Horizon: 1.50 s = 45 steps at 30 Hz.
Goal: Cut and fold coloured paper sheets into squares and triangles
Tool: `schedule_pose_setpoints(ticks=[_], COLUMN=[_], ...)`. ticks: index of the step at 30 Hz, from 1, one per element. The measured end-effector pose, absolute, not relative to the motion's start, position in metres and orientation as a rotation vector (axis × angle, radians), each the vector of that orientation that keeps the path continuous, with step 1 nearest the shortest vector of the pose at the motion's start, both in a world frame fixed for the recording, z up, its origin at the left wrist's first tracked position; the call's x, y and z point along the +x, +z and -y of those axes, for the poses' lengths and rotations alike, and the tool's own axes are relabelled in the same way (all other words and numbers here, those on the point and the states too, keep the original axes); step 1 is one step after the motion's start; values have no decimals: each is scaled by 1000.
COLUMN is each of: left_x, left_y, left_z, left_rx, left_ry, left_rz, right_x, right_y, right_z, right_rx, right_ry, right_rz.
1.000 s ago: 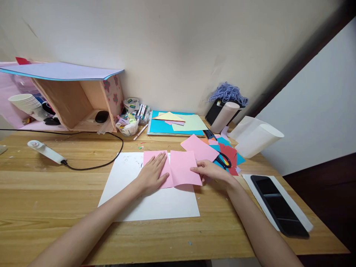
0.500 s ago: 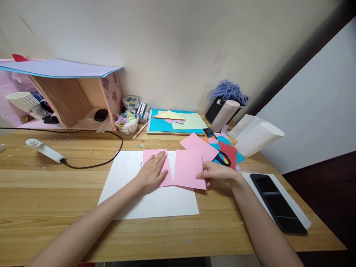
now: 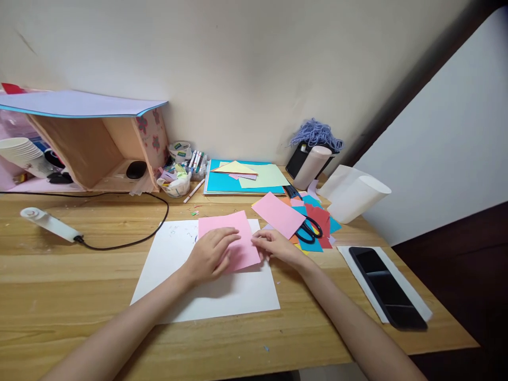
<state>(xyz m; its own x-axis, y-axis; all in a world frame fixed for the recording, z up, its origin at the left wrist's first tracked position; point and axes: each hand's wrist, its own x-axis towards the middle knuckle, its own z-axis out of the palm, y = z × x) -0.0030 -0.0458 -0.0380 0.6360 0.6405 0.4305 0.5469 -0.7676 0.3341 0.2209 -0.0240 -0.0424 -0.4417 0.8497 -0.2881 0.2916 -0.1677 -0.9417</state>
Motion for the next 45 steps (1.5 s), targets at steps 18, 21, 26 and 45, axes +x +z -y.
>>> schedule_pose_setpoints(ticks=[18, 21, 26, 45], left_x=[-3, -7, -10, 14], left_y=[-37, -34, -33, -19], left_z=[40, 35, 32, 54], left_rx=[2685, 2696, 2680, 1624], left_ry=[309, 343, 487, 601], left_rz=[-976, -980, -1017, -853], right_x=[330, 334, 340, 232], right_y=[-60, -54, -38, -16], right_z=[-18, -15, -6, 36], right_rx=[-1989, -1937, -1753, -1170], right_ry=[320, 554, 1266, 1496], right_rz=[1608, 1458, 1316, 1567])
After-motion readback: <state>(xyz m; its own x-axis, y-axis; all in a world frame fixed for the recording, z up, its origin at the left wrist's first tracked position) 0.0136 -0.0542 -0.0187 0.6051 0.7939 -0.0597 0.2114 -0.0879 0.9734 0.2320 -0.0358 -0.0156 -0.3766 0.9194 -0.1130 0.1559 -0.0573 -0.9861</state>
